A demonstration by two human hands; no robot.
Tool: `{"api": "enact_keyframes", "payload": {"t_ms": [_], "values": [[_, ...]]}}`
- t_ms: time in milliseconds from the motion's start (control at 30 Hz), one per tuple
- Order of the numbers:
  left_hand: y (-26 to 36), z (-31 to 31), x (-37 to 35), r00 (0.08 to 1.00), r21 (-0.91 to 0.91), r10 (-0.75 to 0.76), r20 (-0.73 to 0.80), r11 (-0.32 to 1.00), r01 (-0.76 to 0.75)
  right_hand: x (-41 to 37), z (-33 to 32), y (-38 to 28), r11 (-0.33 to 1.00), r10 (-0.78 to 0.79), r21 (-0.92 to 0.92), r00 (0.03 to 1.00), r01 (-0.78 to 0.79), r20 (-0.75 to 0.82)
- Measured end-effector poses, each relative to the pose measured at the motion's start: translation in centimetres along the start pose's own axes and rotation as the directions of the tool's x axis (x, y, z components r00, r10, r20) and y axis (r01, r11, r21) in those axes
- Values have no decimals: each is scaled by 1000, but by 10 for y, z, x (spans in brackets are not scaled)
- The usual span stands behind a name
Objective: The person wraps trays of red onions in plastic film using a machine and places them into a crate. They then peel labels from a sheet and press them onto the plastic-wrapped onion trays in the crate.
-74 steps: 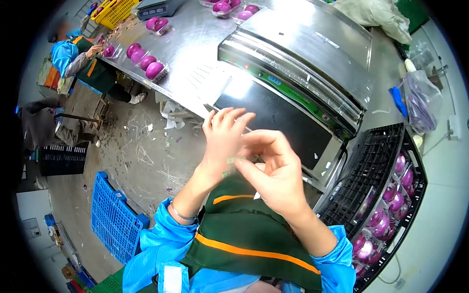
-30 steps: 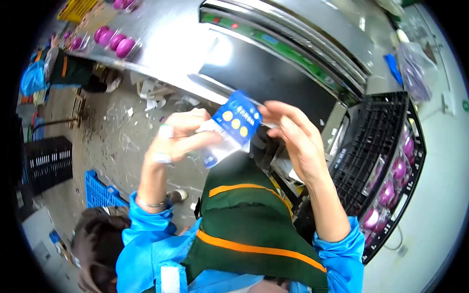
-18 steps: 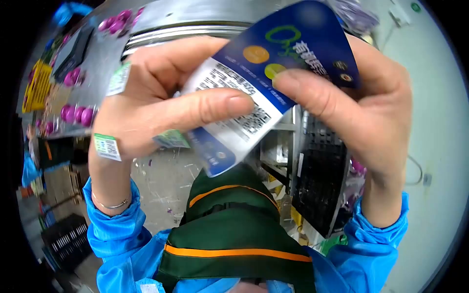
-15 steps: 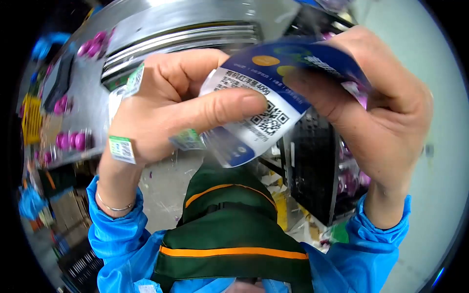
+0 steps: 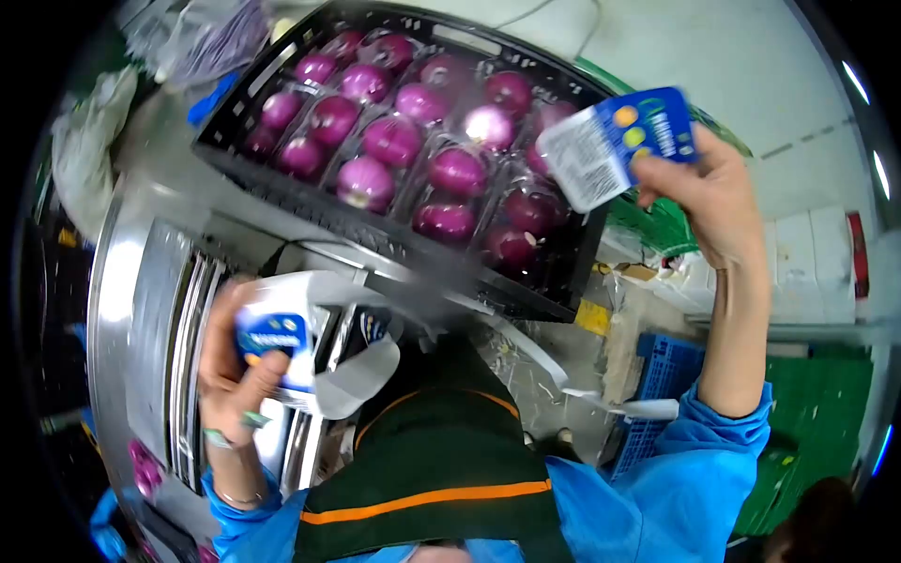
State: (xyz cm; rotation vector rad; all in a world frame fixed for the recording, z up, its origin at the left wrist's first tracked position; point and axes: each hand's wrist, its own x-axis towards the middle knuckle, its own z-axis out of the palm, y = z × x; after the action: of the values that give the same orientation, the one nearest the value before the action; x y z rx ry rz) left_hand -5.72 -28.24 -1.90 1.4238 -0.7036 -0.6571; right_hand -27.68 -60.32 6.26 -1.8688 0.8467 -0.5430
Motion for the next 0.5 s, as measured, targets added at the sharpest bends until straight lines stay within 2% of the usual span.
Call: {"api": "enact_keyframes", "payload": {"t_ms": [33,100,133,167,233,267,300,367,433,467,500], "values": [[-4,1,-2,977,-48,-159,143,985,167,-2,0,0,996,66,-57,997,-64,32],[-24,9,-4,937,-226,-218,273,932,282,-2,10,-3,973,197,-136,976,-184,88],[-27,11,-2,910,-178,-213,355,940,289,4,11,0,949,253,-224,960,-222,119],[-25,17,0,891,-163,-229,393,936,312,11,11,4,916,311,-312,938,-254,150],[-15,35,-1,900,-249,-308,309,887,389,20,11,18,934,343,-193,905,-301,251],[-26,26,-2,862,-145,-301,407,911,387,23,13,20,908,406,-249,857,-338,316],[-31,20,-3,842,-17,-327,428,929,369,23,20,20,890,453,-244,813,-386,366],[-43,21,1,882,33,-194,430,979,199,28,33,54,861,509,-244,760,-446,404],[-49,27,6,906,72,-201,372,980,188,36,42,90,874,483,-279,761,-397,432],[-47,33,11,918,57,-186,349,982,178,40,48,91,840,534,-341,759,-423,373],[-41,39,18,904,68,-217,368,976,207,42,53,96,832,521,-416,776,-368,356]]}}
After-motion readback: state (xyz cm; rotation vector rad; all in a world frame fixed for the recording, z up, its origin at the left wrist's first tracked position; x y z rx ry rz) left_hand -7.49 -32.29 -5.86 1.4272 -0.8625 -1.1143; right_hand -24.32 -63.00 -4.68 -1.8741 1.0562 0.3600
